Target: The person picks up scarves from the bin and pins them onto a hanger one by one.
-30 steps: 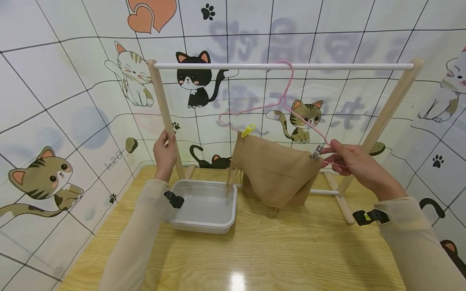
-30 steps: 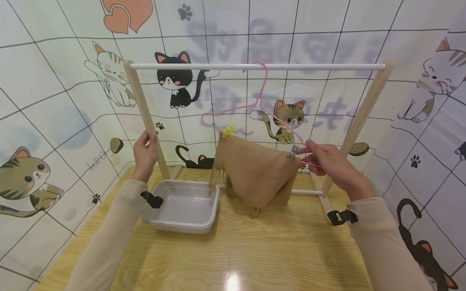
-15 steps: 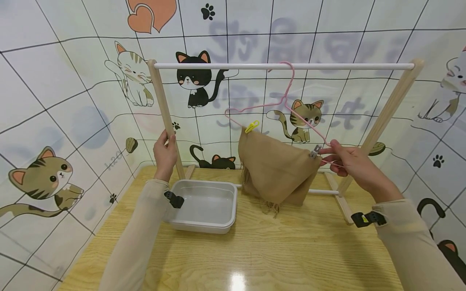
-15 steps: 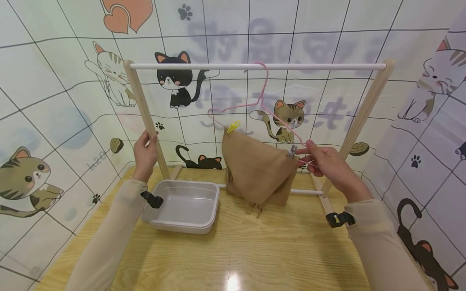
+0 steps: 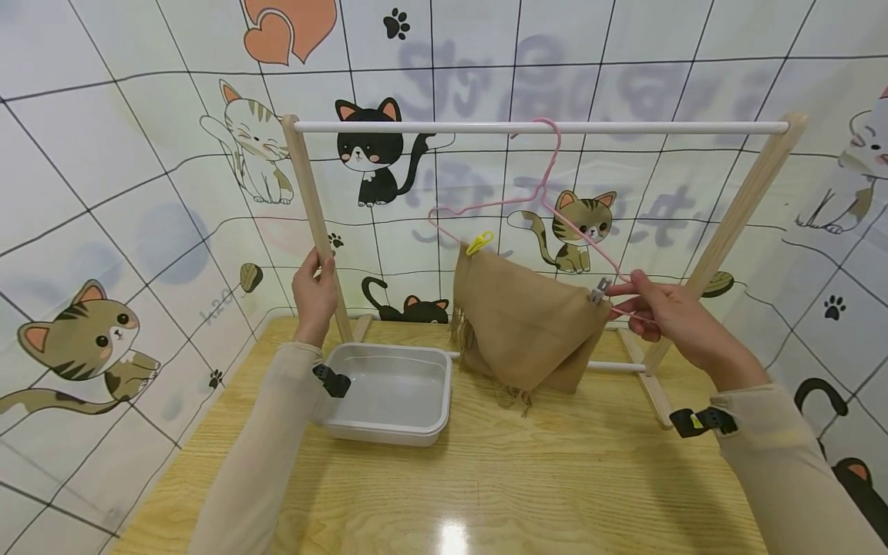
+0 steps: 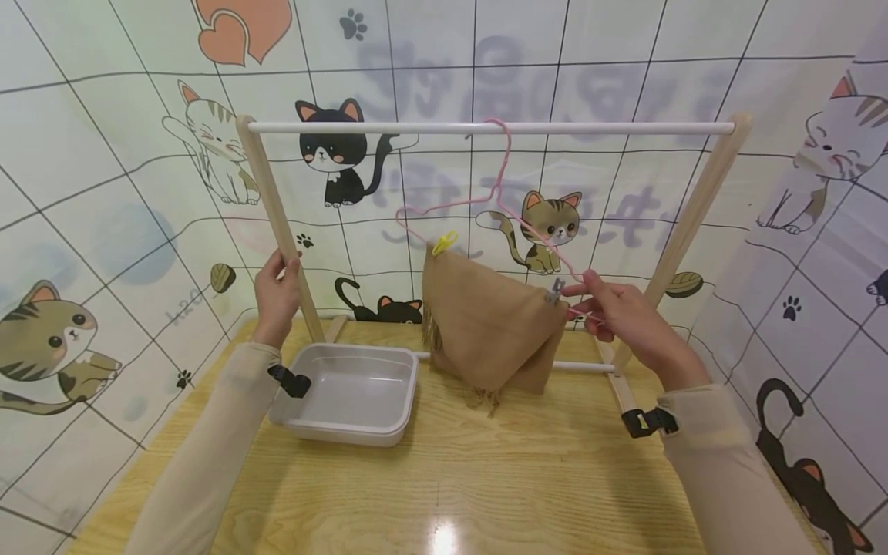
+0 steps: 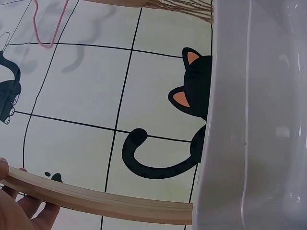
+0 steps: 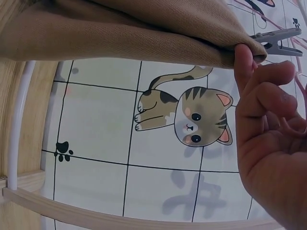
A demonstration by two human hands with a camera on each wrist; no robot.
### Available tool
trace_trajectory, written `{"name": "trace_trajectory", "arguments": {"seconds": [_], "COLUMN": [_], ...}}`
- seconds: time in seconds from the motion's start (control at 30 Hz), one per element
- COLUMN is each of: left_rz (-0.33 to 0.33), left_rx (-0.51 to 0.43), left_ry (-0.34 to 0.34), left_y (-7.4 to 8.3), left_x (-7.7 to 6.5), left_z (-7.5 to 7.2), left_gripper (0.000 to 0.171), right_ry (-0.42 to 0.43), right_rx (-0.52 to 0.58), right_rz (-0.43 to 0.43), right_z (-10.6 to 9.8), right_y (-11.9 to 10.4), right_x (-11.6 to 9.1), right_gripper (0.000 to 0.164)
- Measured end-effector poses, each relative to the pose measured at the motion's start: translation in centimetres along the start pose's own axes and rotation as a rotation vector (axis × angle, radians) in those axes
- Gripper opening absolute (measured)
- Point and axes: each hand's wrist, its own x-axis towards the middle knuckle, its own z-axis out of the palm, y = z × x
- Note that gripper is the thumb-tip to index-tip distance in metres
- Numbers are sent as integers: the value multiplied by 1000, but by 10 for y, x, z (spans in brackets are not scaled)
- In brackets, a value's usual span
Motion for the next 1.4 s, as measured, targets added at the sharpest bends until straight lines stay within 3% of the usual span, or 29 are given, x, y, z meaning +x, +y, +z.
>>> {"name": "trace_trajectory", "arguments": {"seconds": [0.13, 0.3, 0.4, 0.5, 0.7, 0.87, 1.13, 1.4], "left_rz": [0, -33, -60, -46, 34, 110, 277, 480], "left_rx": [-13, -26, -10, 33, 150, 232, 361, 507], "left_ry": [-5, -25, -30, -31, -58, -57, -35, -47], "left_y": [0, -3, -10, -15, -12, 3, 25, 51], "left_x": [1, -3, -8, -13, -25, -41, -70, -101], "left_z": [1, -2, -6, -11, -24, -36, -55, -64], "left_gripper": [39, 43, 44, 45, 49, 49, 46, 48], "right_ry": [-5, 0, 3, 13, 49, 72, 132, 308], "right_rx": [6, -3, -10, -49, -120, -149, -178, -386], "right_rz": [7, -22, -38, -45, -72, -74, -133, -208], "right_z": [1, 7, 11, 14, 16, 16, 11, 13], "right_y": [6, 10, 11, 12, 13, 11, 15, 17], "right_x": [-6, -12, -15, -19, -30, -41, -65, -92], "right_gripper": [60, 63, 63, 64, 57, 45, 43, 45]}}
